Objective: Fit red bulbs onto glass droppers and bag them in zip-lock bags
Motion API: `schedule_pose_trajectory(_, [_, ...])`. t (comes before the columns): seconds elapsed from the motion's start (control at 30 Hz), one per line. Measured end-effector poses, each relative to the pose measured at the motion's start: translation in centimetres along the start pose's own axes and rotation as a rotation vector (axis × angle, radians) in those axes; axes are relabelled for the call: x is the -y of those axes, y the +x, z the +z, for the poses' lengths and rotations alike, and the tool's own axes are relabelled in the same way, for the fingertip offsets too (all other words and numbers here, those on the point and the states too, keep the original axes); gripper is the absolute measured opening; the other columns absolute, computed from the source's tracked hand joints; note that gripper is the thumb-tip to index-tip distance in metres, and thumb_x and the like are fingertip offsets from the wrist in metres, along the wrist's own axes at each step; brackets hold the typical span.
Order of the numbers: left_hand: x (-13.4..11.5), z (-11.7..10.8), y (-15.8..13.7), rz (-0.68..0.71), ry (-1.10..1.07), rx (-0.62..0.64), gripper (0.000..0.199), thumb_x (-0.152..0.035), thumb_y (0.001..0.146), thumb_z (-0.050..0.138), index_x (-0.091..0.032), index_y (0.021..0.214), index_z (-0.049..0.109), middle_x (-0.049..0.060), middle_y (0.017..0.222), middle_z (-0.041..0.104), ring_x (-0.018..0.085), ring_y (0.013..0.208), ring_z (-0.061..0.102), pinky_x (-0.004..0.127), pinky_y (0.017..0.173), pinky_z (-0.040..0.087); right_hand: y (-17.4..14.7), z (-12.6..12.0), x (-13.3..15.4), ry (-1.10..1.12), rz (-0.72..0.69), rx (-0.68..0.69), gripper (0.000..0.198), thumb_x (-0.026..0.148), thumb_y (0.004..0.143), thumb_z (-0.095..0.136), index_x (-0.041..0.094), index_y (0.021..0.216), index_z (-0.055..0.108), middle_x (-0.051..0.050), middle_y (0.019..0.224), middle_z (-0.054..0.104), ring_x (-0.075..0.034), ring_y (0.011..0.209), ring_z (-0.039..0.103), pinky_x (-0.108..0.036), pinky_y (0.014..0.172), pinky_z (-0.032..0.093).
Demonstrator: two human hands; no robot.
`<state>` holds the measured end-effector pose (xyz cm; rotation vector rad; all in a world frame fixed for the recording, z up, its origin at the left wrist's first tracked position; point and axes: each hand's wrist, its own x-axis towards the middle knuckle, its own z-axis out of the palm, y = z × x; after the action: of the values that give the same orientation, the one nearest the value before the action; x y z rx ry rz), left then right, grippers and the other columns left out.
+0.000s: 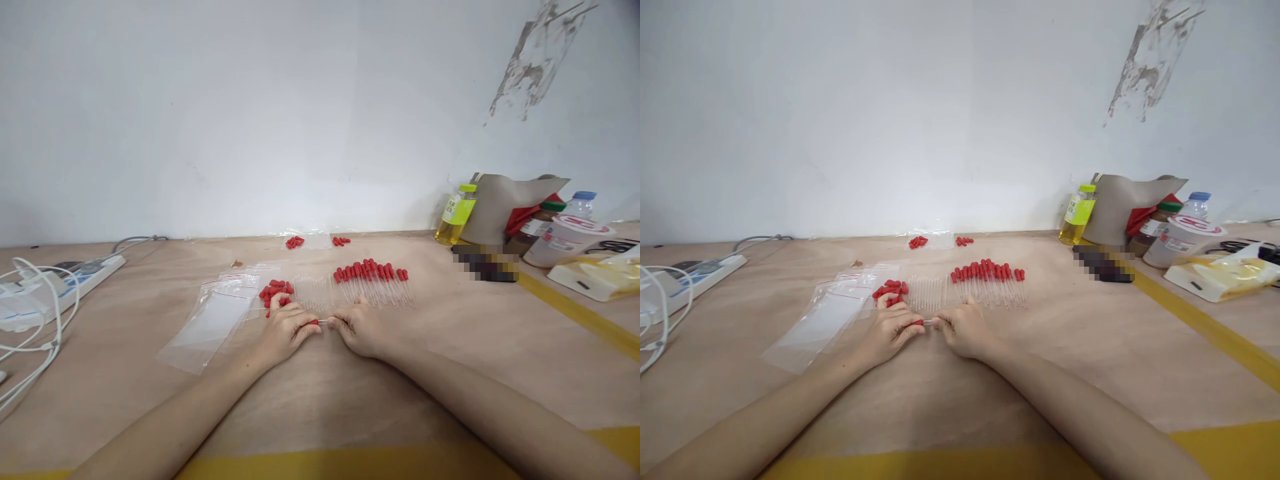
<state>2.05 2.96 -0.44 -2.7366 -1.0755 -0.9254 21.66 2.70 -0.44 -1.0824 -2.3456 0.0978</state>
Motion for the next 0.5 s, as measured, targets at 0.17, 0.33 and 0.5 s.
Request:
schedule_pose_trajectory(0.17, [-0.2,-0.2,-0.1,0.000,-0.025,-0.002,0.022,-0.035,0.086,0.048,-0.022,0.077,0.064,-0.003,0.066,0.066,0.012,0.065,0.055,0.038,0.089,0.021,-0.5,-0.1,-1.0,-0.115,-0.171,-0.116,0.025,0.024,0.088,0.038,0.019,0.078,0.061,0.001,0.065,0.062,-0.009,0.058,0.047,-0.028,0.064,0.019])
schedule_pose_trajectory(0.33, [-0.3,-0.2,-0.3,0.005,-0.058,0.012,0.024,-0.034,0.087,0.046,-0.020,0.077,0.063,-0.002,0.064,0.064,0.012,0.064,0.055,0.038,0.091,0.021,-0.8,0.2,-1.4,-0.147,-0.268,-0.217,0.027,0.026,0.089,0.038,0.019,0.078,0.062,0.001,0.060,0.058,-0.009,0.055,0.043,-0.029,0.063,0.017])
schedule_pose_trajectory(0.5, [-0.2,0.0,-0.4,-0.008,-0.065,0.015,0.025,-0.034,0.088,0.044,-0.020,0.077,0.063,-0.002,0.065,0.063,0.012,0.063,0.055,0.038,0.091,0.022,-0.9,0.1,-1.5,-0.177,-0.301,-0.265,0.024,0.024,0.088,0.041,0.020,0.078,0.062,0.003,0.059,0.057,-0.008,0.054,0.041,-0.029,0.062,0.016])
